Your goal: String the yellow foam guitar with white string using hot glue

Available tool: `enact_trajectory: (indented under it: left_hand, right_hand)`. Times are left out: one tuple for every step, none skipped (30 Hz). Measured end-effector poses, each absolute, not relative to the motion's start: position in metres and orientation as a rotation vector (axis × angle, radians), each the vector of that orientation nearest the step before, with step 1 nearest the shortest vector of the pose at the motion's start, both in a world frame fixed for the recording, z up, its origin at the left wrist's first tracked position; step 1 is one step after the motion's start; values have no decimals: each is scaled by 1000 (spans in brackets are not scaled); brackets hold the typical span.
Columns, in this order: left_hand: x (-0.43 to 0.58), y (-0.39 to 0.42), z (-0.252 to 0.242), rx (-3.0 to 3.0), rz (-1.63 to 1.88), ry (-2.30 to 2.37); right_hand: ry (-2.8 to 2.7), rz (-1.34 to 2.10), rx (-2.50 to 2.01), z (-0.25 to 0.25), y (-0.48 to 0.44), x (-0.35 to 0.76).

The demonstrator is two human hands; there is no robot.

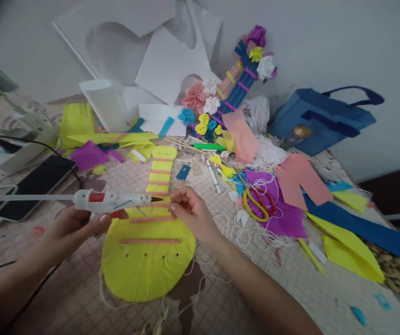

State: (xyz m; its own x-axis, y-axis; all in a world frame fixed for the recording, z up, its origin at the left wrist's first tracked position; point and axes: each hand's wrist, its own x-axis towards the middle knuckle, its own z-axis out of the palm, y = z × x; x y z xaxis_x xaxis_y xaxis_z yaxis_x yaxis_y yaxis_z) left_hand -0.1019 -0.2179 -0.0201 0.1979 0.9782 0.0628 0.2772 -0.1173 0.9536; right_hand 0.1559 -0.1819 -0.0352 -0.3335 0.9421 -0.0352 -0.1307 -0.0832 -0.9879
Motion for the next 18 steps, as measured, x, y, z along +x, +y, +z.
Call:
enact_trajectory:
  left_hand:
    - [-102, -218, -21, 1572, 980, 1227]
    - [-103, -219, -22, 1569, 975, 1232]
    - [-104, -219, -23, 1562, 963, 1240]
    - [-104, -220, -23, 1552, 945, 1250]
    - [-105, -221, -23, 1544, 926, 1261]
    - [-105, -221, -23, 1540, 916, 1276]
    - [-105, -222, -23, 1547, 911, 1291]
    - [-105, -222, -23, 1561, 917, 1307]
    - [-105, -222, -22, 1585, 928, 1320]
    - [-105, -222, -22, 1613, 935, 1331]
    - [-104, -221, -21, 1639, 937, 1342]
    - [-104, -220, -21, 1661, 932, 1346]
    - [-103, -220, -20, 1681, 922, 1346]
    - [-102, -219, -20, 1695, 915, 1346]
    - [-102, -219, -19, 1706, 908, 1346]
    - [-102, -219, -19, 1713, 907, 1345]
    - [-102, -220, -19, 1720, 908, 1347]
    - [-102, -220, -20, 1729, 909, 1348]
  right_hand:
    - [-1265, 1578, -961, -34, -182, 155]
    - [-1211, 1610, -955, -33, -183, 154]
    - [-1148, 1657, -945, -32, -183, 153]
    - [-1079, 1710, -932, -32, -183, 152]
    - [-1008, 1758, -916, -31, -183, 151]
    - [-941, 1796, -903, -31, -183, 151]
    - [-886, 1821, -895, -30, -183, 151]
    - [-844, 1835, -889, -30, -183, 150]
    - [-815, 1842, -886, -30, -183, 150]
    - [-795, 1844, -885, -30, -183, 149]
    - [-782, 1841, -884, -31, -183, 149]
    - [-772, 1834, -882, -31, -184, 148]
    - [-764, 1827, -880, -31, -184, 148]
    - [-755, 1821, -877, -32, -185, 147]
    - [-744, 1817, -873, -32, -186, 146]
    - [-730, 1818, -870, -32, -187, 145]
    - [-713, 1824, -868, -31, -188, 144]
    - [-695, 1833, -865, -31, -188, 144]
